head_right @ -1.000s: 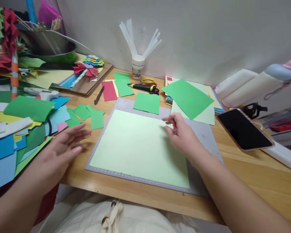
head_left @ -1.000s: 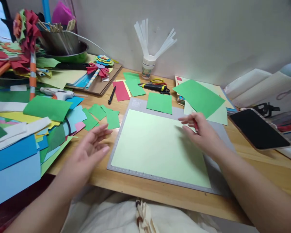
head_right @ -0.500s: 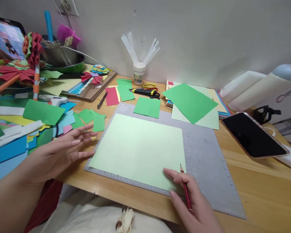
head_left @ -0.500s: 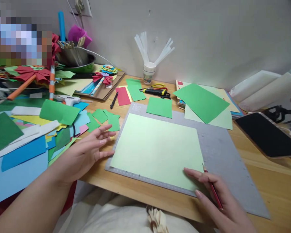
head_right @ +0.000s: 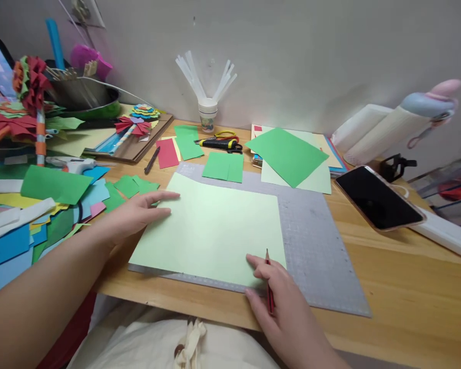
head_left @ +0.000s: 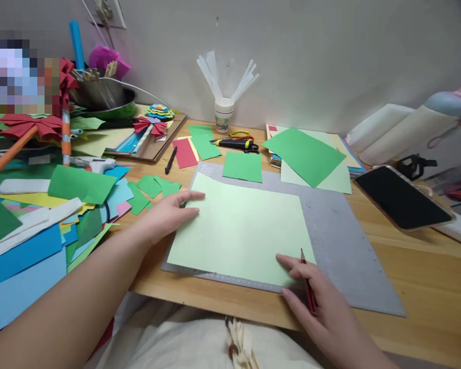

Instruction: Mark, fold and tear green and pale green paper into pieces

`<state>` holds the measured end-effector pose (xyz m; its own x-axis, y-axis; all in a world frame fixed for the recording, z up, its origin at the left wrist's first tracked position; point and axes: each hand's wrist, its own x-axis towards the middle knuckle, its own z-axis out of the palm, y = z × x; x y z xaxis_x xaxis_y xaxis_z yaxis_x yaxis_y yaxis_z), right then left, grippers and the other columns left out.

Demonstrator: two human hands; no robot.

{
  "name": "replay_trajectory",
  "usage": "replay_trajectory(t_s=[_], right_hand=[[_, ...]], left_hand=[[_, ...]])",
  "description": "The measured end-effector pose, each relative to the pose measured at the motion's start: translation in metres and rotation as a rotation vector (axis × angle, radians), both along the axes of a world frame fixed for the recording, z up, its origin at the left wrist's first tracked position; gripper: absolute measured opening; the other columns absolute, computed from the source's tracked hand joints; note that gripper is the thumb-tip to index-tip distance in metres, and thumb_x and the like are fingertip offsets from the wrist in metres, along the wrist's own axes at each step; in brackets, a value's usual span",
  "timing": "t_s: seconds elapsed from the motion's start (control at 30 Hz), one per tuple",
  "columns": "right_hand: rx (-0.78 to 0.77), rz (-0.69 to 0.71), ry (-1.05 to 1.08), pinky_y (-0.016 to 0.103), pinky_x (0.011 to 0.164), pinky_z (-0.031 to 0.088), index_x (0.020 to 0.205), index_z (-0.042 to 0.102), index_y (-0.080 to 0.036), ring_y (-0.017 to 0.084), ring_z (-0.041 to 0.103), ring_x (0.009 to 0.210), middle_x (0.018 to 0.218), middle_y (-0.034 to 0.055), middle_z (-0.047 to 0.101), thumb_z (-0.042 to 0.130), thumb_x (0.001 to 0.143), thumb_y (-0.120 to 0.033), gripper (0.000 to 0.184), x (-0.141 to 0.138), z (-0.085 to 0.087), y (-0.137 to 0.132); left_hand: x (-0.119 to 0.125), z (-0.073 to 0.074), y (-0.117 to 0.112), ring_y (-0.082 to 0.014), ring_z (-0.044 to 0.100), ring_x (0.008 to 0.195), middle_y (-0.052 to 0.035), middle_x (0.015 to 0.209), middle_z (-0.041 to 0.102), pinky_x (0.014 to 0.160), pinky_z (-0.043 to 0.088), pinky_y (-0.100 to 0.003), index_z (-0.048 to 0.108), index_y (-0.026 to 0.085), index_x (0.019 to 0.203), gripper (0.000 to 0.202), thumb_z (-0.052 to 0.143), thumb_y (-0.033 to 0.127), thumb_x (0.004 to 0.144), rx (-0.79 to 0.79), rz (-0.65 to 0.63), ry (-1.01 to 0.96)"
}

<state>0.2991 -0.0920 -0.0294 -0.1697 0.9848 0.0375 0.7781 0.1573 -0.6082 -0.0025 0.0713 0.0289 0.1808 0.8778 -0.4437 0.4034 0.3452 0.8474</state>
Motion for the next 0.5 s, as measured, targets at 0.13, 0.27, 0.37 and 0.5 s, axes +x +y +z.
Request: replay_trajectory(t_s=[0.13, 0.27, 0.37, 0.5], right_hand=[[0.088, 0.030, -0.079, 0.053, 0.097, 0.046, 0.111, 0.040, -0.026, 0.028, 0.050, 0.127, 0.137, 0.0124, 0.055, 0.057, 0.088, -0.032, 0.029, -0.010, 0.004, 0.004], [0.295, 0.045, -0.138, 0.061, 0.106, 0.033, 0.109, 0.040, -0.024, 0.031, 0.044, 0.131, 0.141, 0.0167, 0.051, 0.064, 0.083, -0.028, 0.036, -0.021, 0.013, 0.015], [0.464, 0.029, -0.160, 0.064, 0.110, 0.024, 0.104, 0.039, -0.023, 0.031, 0.041, 0.134, 0.141, 0.0177, 0.051, 0.062, 0.081, -0.018, 0.033, -0.021, 0.024, 0.030], [0.543, 0.059, -0.175, 0.062, 0.112, 0.021, 0.108, 0.040, -0.023, 0.029, 0.043, 0.134, 0.142, 0.0165, 0.050, 0.059, 0.081, -0.014, 0.034, -0.015, 0.038, 0.060]], left_hand=[[0.007, 0.013, -0.014, -0.0244, 0.068, 0.098, -0.0022, 0.133, 0.061, 0.074, 0.057, -0.031, 0.062, 0.032, 0.125, 0.053, 0.071, 0.039, 0.073, 0.130, -0.033, 0.039], [0.008, 0.026, -0.045, -0.0242, 0.069, 0.097, -0.0029, 0.130, 0.063, 0.066, 0.061, -0.027, 0.060, 0.033, 0.128, 0.059, 0.075, 0.042, 0.072, 0.179, 0.207, -0.220], [0.010, 0.025, -0.062, -0.0257, 0.068, 0.104, -0.0009, 0.128, 0.065, 0.071, 0.062, -0.029, 0.061, 0.036, 0.126, 0.057, 0.078, 0.038, 0.071, 0.246, 0.344, -0.374], [0.013, 0.026, -0.063, -0.0230, 0.060, 0.118, 0.0047, 0.131, 0.063, 0.089, 0.058, -0.029, 0.061, 0.038, 0.125, 0.049, 0.072, 0.029, 0.078, 0.595, 0.404, -0.278]])
